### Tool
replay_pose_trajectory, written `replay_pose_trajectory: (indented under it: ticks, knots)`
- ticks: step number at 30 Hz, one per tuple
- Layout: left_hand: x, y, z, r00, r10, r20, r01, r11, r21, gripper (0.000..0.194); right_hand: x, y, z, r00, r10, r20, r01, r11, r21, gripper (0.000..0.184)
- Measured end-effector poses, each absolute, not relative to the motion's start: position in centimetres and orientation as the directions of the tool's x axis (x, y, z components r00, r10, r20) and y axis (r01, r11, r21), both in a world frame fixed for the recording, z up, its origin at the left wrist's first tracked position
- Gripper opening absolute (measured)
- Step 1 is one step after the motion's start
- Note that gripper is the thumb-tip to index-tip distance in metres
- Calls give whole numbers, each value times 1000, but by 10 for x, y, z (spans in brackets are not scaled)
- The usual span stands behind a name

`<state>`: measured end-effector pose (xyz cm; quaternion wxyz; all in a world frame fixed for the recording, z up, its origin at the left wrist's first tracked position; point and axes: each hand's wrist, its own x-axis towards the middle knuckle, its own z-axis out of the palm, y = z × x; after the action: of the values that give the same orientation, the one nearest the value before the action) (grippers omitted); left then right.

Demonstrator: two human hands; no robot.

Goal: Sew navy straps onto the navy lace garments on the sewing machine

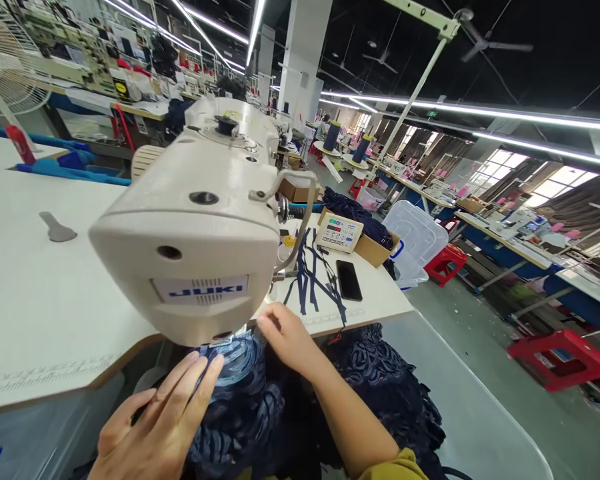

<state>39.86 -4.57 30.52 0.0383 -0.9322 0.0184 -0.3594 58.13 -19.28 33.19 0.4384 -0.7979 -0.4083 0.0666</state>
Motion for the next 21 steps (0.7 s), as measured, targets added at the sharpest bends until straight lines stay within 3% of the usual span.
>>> replay_pose_trajectory:
  ticks: [5,10,15,18,21]
  knots:
    - [401,-47,309,739,-83,669,-21,-995,-99,68,658,-243,307,877,445,182,429,-555,-713,16]
    - [399,-58,319,755,-11,655,9,-1000,-27,63,704,-272,290,943,299,143,301,-594,-746,12]
    - [399,-67,327,778,17,628,21,-1000,2,47,704,-268,295,940,324,107,244,-420,-874,12]
    - [397,-65,331,770,-54,636,-46,-999,-28,43,696,-260,309,937,338,86,165,-214,-963,12]
    - [389,-60,334,810,-127,573,-114,-992,-59,44,675,-247,322,923,383,44,42,13,-999,24]
